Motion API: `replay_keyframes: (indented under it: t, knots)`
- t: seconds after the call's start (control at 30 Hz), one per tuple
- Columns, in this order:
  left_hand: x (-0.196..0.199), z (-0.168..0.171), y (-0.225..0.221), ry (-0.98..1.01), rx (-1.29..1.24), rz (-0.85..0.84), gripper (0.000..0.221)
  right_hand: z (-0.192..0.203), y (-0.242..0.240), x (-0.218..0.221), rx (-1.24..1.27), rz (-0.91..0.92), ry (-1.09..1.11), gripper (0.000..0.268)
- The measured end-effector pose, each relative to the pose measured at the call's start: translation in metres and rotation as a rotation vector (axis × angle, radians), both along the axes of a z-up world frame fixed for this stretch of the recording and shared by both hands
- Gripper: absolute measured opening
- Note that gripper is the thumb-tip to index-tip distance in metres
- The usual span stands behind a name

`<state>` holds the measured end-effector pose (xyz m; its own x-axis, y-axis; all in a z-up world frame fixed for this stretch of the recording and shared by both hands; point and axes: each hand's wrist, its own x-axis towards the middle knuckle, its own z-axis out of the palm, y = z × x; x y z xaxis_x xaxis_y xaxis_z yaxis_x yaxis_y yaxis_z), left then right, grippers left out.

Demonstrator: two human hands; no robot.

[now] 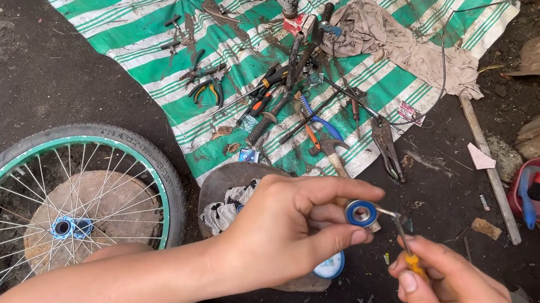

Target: The person is applying blue grease to a small ball bearing and using a small tool to work it in.

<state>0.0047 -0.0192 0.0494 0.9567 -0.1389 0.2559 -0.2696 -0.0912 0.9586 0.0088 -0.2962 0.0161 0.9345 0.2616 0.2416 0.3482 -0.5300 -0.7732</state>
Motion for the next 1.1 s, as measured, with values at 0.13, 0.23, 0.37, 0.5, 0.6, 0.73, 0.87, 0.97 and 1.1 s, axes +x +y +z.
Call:
replay_keyframes:
  t: [0.13, 0.23, 0.37, 0.5, 0.6, 0.73, 0.87, 0.97, 1.1]
  knots:
    - [0.002, -0.005, -0.002, 0.135, -0.2, -0.053, 0.026, 0.001, -0.001, 0.0, 0.03, 0.012, -0.006, 0.039]
    - [0.008, -0.011, -0.003, 0.243, -0.51, -0.081, 0.025, 0.001, -0.003, 0.003, 0.061, 0.04, -0.015, 0.038]
    - [0.016, -0.02, -0.002, 0.394, -0.701, -0.102, 0.04, 0.001, -0.004, 0.004, 0.097, 0.011, 0.065, 0.039]
    - [0.021, -0.046, -0.017, 0.705, -0.908, -0.015, 0.024, -0.012, -0.002, 0.008, 0.345, 0.043, 0.369, 0.041]
    - [0.05, -0.086, -0.008, 0.689, -0.423, 0.355, 0.018, -0.003, -0.006, 0.01, 0.31, -0.009, 0.274, 0.042]
    - [0.056, -0.064, 0.039, 0.522, -0.184, 0.35, 0.062, -0.003, -0.033, 0.007, 0.33, -0.058, 0.248, 0.042]
    - [0.041, -0.066, 0.048, 0.166, -0.095, 0.159, 0.011, -0.017, -0.047, 0.01, 0.338, -0.023, 0.298, 0.035]
    - [0.029, -0.063, 0.042, 0.234, 0.101, 0.039, 0.022, -0.025, -0.055, 0.009, 0.291, -0.008, 0.35, 0.036]
    - [0.02, -0.146, 0.035, 0.426, 0.831, -0.322, 0.041, -0.058, -0.095, 0.01, 0.016, -0.137, 0.451, 0.042]
